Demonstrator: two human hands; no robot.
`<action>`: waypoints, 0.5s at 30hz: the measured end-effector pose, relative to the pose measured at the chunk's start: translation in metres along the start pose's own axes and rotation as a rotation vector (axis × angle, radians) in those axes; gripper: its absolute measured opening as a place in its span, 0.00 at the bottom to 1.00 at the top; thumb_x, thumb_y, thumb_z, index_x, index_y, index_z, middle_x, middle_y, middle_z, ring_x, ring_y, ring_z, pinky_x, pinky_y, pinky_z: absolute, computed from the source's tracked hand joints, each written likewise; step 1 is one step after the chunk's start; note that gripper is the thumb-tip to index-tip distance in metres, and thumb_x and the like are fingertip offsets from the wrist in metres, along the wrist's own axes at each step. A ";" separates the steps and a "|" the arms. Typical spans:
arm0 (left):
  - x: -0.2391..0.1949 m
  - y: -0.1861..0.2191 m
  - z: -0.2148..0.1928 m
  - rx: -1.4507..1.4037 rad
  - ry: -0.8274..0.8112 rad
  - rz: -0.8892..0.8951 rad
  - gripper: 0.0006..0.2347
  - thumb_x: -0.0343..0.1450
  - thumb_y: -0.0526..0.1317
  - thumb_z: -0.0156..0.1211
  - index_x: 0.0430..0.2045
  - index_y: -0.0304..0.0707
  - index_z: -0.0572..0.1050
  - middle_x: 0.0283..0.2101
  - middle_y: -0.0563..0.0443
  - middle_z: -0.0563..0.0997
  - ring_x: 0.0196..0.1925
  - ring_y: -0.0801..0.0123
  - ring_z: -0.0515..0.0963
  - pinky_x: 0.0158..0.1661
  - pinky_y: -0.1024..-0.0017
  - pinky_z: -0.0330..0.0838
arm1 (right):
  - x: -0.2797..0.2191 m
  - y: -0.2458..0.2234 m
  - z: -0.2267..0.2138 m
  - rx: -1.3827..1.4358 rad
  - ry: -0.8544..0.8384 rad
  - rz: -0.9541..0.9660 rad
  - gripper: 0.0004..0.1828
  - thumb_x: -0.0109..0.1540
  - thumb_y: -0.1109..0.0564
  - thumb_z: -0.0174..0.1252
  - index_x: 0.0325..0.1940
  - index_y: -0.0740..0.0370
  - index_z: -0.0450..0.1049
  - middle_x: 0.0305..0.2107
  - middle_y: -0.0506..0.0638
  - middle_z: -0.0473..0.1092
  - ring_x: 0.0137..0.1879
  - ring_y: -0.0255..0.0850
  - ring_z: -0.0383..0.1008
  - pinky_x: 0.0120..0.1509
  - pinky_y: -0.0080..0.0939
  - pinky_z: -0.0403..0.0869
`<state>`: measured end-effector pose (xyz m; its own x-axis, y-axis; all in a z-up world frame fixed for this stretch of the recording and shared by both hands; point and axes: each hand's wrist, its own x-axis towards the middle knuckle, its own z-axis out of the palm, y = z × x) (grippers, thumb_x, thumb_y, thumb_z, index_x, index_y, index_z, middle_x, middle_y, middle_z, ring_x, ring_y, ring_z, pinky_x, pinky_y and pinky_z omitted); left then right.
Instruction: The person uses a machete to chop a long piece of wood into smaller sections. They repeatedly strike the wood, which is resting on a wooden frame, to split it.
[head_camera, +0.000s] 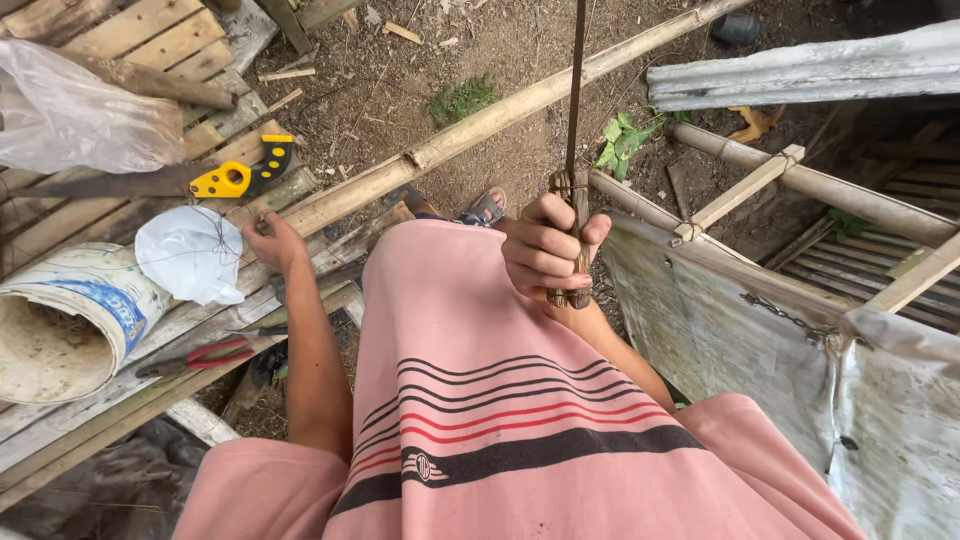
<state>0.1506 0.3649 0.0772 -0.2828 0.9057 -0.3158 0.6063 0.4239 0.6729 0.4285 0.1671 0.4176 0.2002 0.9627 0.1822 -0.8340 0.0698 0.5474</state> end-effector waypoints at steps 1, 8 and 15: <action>0.000 0.003 0.001 -0.011 -0.007 -0.073 0.15 0.74 0.46 0.61 0.48 0.35 0.74 0.50 0.44 0.79 0.50 0.56 0.79 0.51 0.59 0.71 | 0.004 0.000 -0.001 0.014 -0.027 0.015 0.17 0.55 0.65 0.58 0.23 0.55 0.55 0.14 0.45 0.60 0.20 0.31 0.59 0.26 0.30 0.78; -0.002 0.014 -0.007 -0.128 -0.003 -0.194 0.13 0.73 0.45 0.62 0.38 0.32 0.81 0.40 0.47 0.84 0.42 0.61 0.80 0.45 0.64 0.73 | 0.011 -0.015 0.000 -0.139 0.037 0.030 0.16 0.56 0.65 0.59 0.27 0.56 0.56 0.19 0.45 0.58 0.24 0.32 0.56 0.23 0.28 0.76; -0.031 0.060 -0.034 -0.502 0.119 -0.046 0.14 0.73 0.46 0.58 0.37 0.30 0.80 0.40 0.49 0.83 0.44 0.65 0.79 0.48 0.67 0.72 | 0.002 -0.046 -0.007 -1.040 0.628 -0.069 0.11 0.58 0.63 0.60 0.37 0.56 0.63 0.31 0.48 0.66 0.35 0.36 0.66 0.36 0.35 0.74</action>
<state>0.1704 0.3619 0.1497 -0.4011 0.8676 -0.2938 0.1680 0.3849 0.9075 0.4635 0.1674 0.3874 0.2172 0.8874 -0.4066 -0.9033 0.0248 -0.4284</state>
